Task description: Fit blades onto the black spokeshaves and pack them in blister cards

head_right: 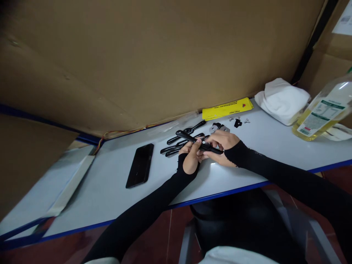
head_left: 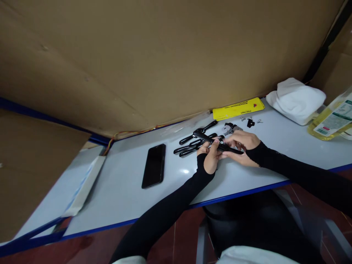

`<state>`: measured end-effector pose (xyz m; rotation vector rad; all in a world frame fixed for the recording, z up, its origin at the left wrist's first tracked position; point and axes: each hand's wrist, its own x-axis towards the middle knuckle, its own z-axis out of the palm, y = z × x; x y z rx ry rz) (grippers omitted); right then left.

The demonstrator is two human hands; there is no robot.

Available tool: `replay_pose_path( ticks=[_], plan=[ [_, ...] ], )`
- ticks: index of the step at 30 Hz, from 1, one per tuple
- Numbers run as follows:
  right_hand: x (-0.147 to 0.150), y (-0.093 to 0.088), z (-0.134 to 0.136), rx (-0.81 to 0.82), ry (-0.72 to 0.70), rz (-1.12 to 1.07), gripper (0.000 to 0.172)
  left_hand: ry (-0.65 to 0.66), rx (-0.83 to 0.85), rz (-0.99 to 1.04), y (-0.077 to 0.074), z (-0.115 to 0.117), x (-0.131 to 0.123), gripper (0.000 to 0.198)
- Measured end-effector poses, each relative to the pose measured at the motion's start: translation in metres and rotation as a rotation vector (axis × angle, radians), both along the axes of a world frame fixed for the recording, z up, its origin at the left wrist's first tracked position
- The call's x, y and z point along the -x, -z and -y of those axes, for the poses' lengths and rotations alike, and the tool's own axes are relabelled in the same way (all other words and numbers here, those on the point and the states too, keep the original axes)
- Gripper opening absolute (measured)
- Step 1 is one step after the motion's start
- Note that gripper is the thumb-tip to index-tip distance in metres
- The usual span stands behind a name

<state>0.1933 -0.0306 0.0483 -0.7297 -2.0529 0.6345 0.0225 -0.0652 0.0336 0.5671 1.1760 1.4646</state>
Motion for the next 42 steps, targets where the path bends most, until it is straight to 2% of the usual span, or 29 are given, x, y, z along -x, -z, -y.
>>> replay_pose_path(
  ticks=[3, 4, 7, 10, 12, 14, 16, 19, 20, 21, 24, 26, 27, 28, 30, 33, 34, 36, 38, 39, 41, 42],
  plan=[
    [0.0, -0.002, 0.0, -0.045, 0.046, -0.026, 0.043, 0.015, -0.001, 0.014, -0.001, 0.0, -0.001, 0.048],
    [0.0, -0.002, 0.0, -0.038, 0.056, -0.032, 0.042, 0.015, 0.003, 0.013, -0.001, 0.0, -0.001, 0.048],
    [0.001, 0.001, -0.001, 0.004, 0.042, -0.032, 0.023, 0.011, 0.015, 0.008, -0.002, 0.0, 0.0, 0.049],
    [0.004, 0.01, -0.005, -0.02, 0.013, -0.037, 0.047, 0.022, 0.016, 0.031, -0.001, 0.0, 0.002, 0.049],
    [0.005, 0.016, -0.006, -0.053, 0.011, -0.05, 0.055, 0.031, 0.01, 0.057, -0.001, 0.0, 0.004, 0.05],
    [0.006, 0.019, -0.006, -0.073, 0.02, -0.056, 0.044, 0.042, 0.007, 0.079, 0.0, 0.0, 0.005, 0.051],
    [0.006, 0.018, -0.004, -0.105, 0.018, -0.076, 0.016, 0.043, 0.008, 0.1, 0.001, -0.001, 0.005, 0.05],
    [0.006, 0.012, 0.0, -0.151, -0.004, -0.108, 0.05, 0.044, 0.006, 0.134, 0.001, -0.001, 0.004, 0.046],
    [0.005, 0.01, 0.001, -0.148, 0.001, -0.105, 0.052, 0.046, 0.009, 0.139, 0.0, -0.001, 0.004, 0.044],
    [0.004, 0.008, 0.002, -0.132, 0.011, -0.093, 0.047, 0.047, 0.016, 0.139, 0.0, -0.001, 0.004, 0.043],
    [0.003, 0.007, 0.001, -0.093, 0.038, -0.052, 0.014, 0.045, 0.026, 0.131, -0.001, -0.001, 0.004, 0.042],
    [0.002, 0.009, -0.001, -0.092, 0.028, -0.038, 0.04, 0.045, 0.023, 0.129, -0.001, -0.001, 0.004, 0.043],
    [0.002, 0.01, -0.002, -0.098, 0.021, -0.037, 0.048, 0.044, 0.024, 0.125, 0.0, -0.001, 0.004, 0.043],
    [0.002, 0.01, -0.002, -0.101, 0.016, -0.034, 0.045, 0.039, 0.025, 0.121, 0.0, -0.001, 0.004, 0.044],
    [0.001, 0.008, -0.002, -0.104, 0.001, -0.021, 0.016, 0.029, 0.026, 0.116, 0.001, -0.002, 0.004, 0.043],
    [0.0, 0.002, 0.001, -0.109, -0.006, -0.006, 0.049, 0.046, 0.016, 0.128, 0.001, -0.001, 0.004, 0.044],
    [0.0, 0.001, 0.002, -0.103, 0.007, -0.008, 0.051, 0.052, 0.013, 0.131, 0.001, -0.001, 0.004, 0.044],
    [0.001, 0.001, 0.002, -0.073, 0.048, -0.023, 0.042, 0.054, 0.013, 0.131, 0.0, -0.001, 0.004, 0.044],
    [0.003, 0.004, 0.001, -0.049, 0.062, -0.032, 0.019, 0.048, 0.014, 0.125, 0.0, 0.0, 0.004, 0.044],
    [0.003, 0.006, 0.0, -0.047, 0.052, -0.03, 0.022, 0.048, 0.016, 0.119, 0.0, 0.0, 0.004, 0.045],
    [0.004, 0.011, -0.002, -0.065, 0.012, -0.009, 0.053, 0.052, 0.02, 0.106, 0.0, 0.0, 0.003, 0.045],
    [0.003, 0.012, -0.003, -0.076, -0.006, 0.003, 0.059, 0.051, 0.02, 0.101, 0.0, 0.0, 0.003, 0.045]
  ],
)
